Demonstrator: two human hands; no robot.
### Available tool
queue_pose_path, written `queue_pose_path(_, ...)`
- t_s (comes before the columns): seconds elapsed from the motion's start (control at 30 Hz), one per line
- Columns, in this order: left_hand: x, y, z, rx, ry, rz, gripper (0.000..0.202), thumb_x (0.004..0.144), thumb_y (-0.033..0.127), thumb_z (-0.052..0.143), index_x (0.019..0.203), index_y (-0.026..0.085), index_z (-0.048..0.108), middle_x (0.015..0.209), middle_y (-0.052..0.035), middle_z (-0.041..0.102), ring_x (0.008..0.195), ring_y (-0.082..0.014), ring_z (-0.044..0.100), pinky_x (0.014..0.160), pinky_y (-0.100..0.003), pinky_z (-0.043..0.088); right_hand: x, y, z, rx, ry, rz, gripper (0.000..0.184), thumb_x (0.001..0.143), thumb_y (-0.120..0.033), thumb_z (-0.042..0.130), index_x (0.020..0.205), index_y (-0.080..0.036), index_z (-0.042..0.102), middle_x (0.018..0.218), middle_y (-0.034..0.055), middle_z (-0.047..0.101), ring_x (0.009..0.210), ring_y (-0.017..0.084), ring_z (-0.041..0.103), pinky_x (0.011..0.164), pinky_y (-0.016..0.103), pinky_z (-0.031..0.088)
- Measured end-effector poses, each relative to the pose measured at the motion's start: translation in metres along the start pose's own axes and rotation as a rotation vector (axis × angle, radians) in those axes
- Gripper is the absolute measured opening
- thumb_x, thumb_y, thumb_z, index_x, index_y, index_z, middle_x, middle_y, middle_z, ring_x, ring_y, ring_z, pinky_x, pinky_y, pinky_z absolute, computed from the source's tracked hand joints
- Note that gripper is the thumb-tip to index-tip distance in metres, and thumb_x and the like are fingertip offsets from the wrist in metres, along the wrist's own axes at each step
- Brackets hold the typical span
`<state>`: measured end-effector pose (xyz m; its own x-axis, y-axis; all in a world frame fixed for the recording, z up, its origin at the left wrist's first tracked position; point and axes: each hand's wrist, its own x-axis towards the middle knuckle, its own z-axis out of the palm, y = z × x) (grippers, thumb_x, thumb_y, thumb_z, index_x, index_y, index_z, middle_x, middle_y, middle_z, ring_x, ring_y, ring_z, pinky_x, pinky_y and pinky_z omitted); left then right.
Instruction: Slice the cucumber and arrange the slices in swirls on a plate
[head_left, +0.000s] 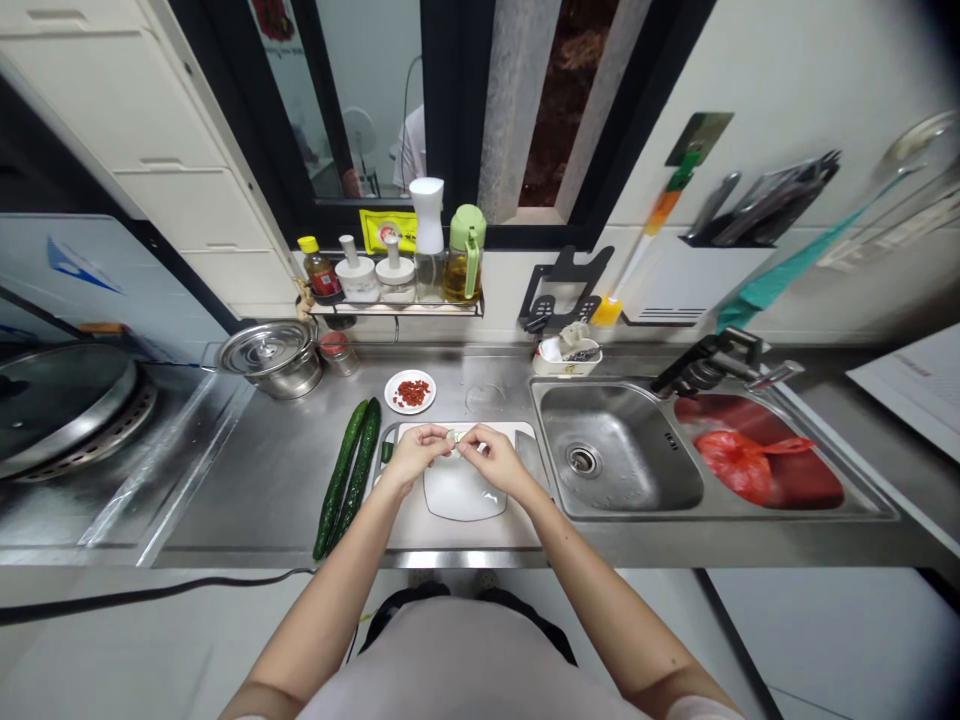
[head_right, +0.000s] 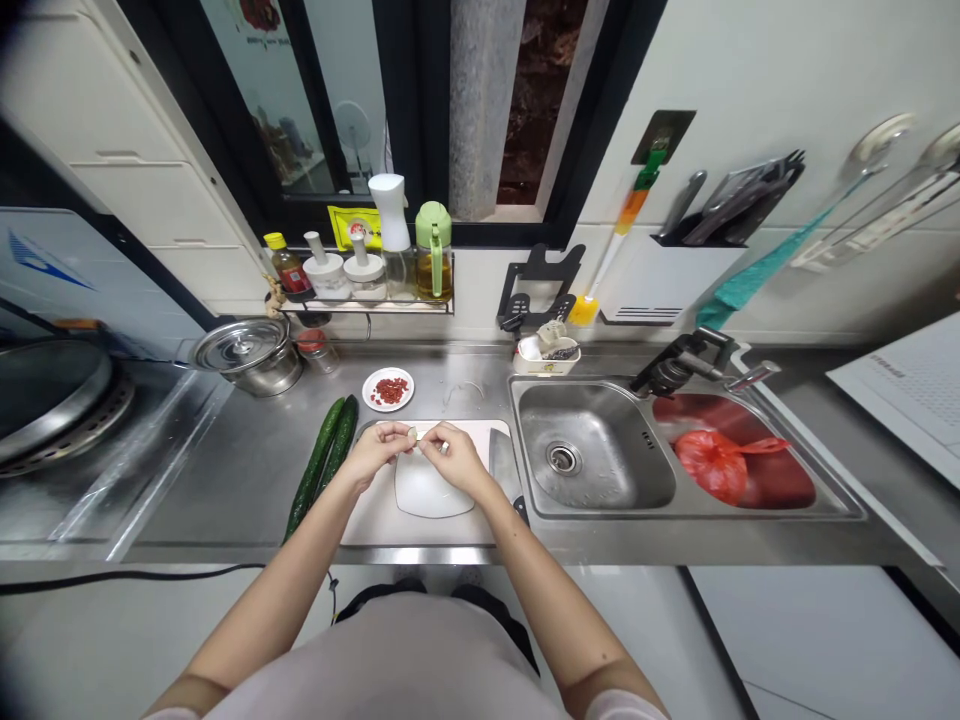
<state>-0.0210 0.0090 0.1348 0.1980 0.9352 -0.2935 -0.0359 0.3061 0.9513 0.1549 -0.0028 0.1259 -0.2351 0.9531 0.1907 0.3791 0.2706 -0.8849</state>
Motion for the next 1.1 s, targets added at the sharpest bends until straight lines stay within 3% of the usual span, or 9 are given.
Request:
queue_pose_path(0.27,0.000,-0.002,0.005,-0.076,-0.008,0.032,0.041,0.055,0.031,0.080,0.087,0.016,0.060,0.062,0.0032,0.061,0.051,-0.0056,0.048,0.049,-0.017,0.029,0.001,0.001,-0.001,0.101,-0.020,0.106,0.018,0.078,-0.033,0.058,0.068,-0.019,0.062,0.070,0.0004,0.063,0.069,0.013,0.055,0.065,0.024,0.042)
queue_pose_path(0.6,-0.001,-0.003,0.010,-0.101,-0.013,0.149,0.053,0.060,0.032,0.079,0.102,0.019,0.050,0.062,0.0077,0.056,0.054,-0.0061,0.050,0.057,-0.019,0.035,0.001,-0.007,-0.005,0.219,-0.039,0.239,0.017,0.075,-0.032,0.057,0.064,-0.018,0.060,0.062,-0.0013,0.059,0.060,0.011,0.052,0.054,0.022,0.040)
queue_pose_path(0.9,-0.003,-0.012,0.013,-0.066,0.003,0.228,0.049,0.068,0.030,0.075,0.107,0.020,0.047,0.073,0.0040,0.061,0.066,-0.0089,0.056,0.067,-0.021,0.040,0.002,-0.008,-0.006,0.270,-0.062,0.282,0.016,0.072,-0.030,0.056,0.062,-0.018,0.059,0.058,-0.0022,0.055,0.057,0.011,0.049,0.055,0.022,0.039)
queue_pose_path(1.1,0.000,-0.024,0.011,-0.001,0.003,0.198,0.051,0.067,0.032,0.075,0.111,0.019,0.052,0.071,0.0034,0.060,0.067,-0.0100,0.056,0.067,-0.022,0.039,-0.001,0.006,-0.003,0.229,-0.093,0.297,0.015,0.071,-0.029,0.058,0.061,-0.018,0.060,0.056,-0.0032,0.054,0.055,0.009,0.046,0.054,0.021,0.038)
